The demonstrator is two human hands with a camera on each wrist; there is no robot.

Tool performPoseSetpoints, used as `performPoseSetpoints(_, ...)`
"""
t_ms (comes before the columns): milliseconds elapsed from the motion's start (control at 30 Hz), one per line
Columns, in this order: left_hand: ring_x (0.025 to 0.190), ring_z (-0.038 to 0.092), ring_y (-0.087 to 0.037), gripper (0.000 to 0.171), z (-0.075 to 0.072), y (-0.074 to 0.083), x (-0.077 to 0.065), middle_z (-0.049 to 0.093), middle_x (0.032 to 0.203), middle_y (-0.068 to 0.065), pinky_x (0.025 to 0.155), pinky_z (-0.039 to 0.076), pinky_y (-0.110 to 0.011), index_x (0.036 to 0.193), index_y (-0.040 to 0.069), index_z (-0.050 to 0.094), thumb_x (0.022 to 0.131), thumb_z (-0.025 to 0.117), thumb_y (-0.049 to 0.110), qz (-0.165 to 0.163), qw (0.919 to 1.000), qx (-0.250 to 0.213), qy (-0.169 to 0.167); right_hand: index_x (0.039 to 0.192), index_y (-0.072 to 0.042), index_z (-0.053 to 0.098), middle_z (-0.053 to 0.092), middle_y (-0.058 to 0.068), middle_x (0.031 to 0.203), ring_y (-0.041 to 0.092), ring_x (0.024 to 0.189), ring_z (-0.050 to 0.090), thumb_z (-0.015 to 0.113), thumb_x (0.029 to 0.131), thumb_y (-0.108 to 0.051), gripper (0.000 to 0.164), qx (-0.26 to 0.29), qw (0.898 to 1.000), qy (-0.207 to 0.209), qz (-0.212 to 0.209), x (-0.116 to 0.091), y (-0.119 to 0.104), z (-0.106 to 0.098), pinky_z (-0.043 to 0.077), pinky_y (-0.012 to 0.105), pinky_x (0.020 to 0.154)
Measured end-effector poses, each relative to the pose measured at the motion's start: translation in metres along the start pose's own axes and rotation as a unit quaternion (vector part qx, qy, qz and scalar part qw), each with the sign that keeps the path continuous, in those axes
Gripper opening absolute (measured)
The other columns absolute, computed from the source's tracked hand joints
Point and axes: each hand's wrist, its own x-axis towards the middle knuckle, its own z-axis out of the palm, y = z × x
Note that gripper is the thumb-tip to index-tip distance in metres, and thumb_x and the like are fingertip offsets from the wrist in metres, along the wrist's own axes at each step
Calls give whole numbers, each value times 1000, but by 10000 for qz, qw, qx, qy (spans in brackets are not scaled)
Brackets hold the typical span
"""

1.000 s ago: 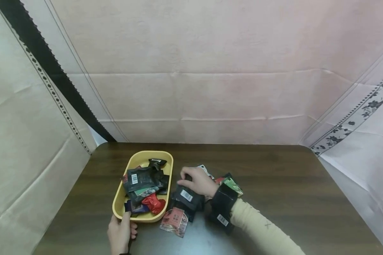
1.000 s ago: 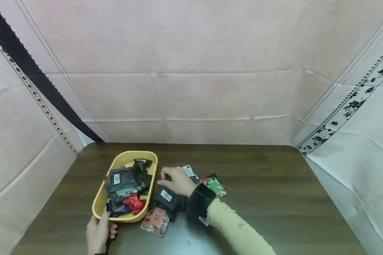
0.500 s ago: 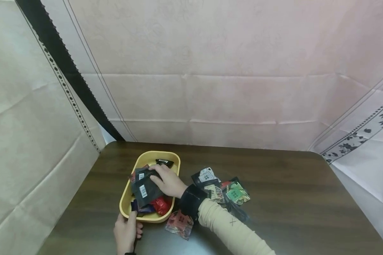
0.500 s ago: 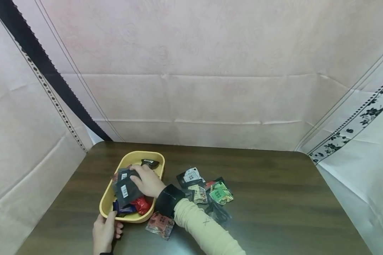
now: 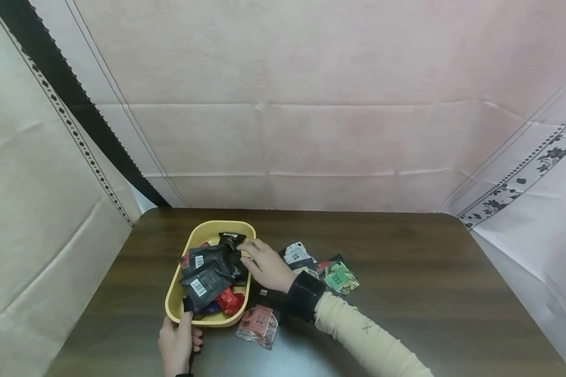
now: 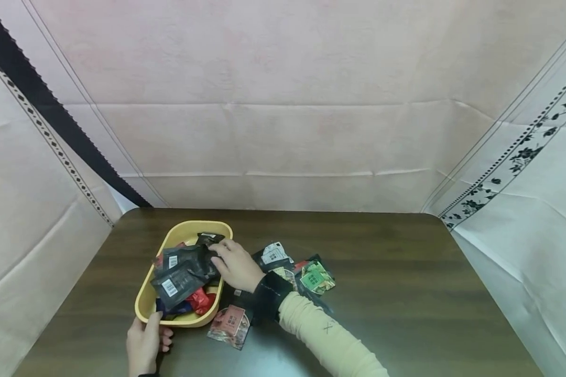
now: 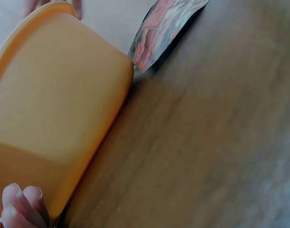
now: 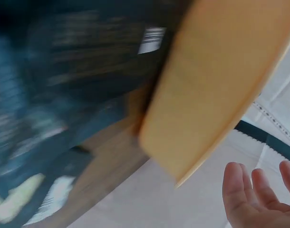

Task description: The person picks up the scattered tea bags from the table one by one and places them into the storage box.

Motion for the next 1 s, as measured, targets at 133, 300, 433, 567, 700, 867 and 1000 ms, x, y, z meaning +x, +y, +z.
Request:
performPoseSetpoints(133,33,50,-12,26,0,0,-1,56,48,-5,29,44,-30,100,-3,43,88,44,20,-25,10000,56,-9,116,-4,57,56,10,107,19,95,56,50,93,-17,27,-189,9998,35,63,-23,16,-9,49,32,81)
performPoseSetpoints(300,33,50,-12,27,0,1,-1,56,48,-4,29,44,-30,100,-3,43,88,44,21,-13,9999,82,-64,109,-5,61,57,6,98,14,81,57,58,87,-21,27,-577,9971,-289,405,-63,33,-24,50,28,70)
performPoseSetpoints(433,32,49,-11,26,0,2,-1,55,48,-4,29,44,-30,99,-2,43,88,45,21,-6,10000,42,-46,111,-5,60,56,6,94,12,71,52,64,82,-23,34,-792,9920,-582,789,-94,44,-35,48,25,60)
performPoseSetpoints(567,32,49,-11,26,-1,2,0,55,47,-4,29,44,-30,99,-3,43,88,44,21,-30,10000,58,-2,112,-8,60,57,9,99,17,80,54,67,76,-23,40,-1119,9858,-740,1009,-118,50,-44,50,32,64)
performPoseSetpoints(700,32,50,-12,27,-2,2,2,55,47,-4,29,44,-31,100,-3,43,88,44,22,-110,9999,114,11,117,-12,59,54,10,113,23,92,53,70,72,-33,51,-1408,9731,-1317,1263,-135,51,-49,50,38,69)
performPoseSetpoints(867,33,49,-12,27,-2,2,3,55,47,-3,30,45,-31,101,-2,43,88,44,22,-185,9997,185,-14,127,-24,52,43,9,123,27,99,43,74,63,-45,71,-1719,9480,-2346,1297,-150,51,-50,49,40,57)
performPoseSetpoints(1000,33,50,-12,28,-1,2,1,54,47,-3,29,45,-31,101,-3,43,88,44,22,-192,9996,191,-29,128,-26,49,39,5,122,26,100,38,77,60,-36,74,-1813,9423,-2568,1155,-156,53,-47,45,33,49)
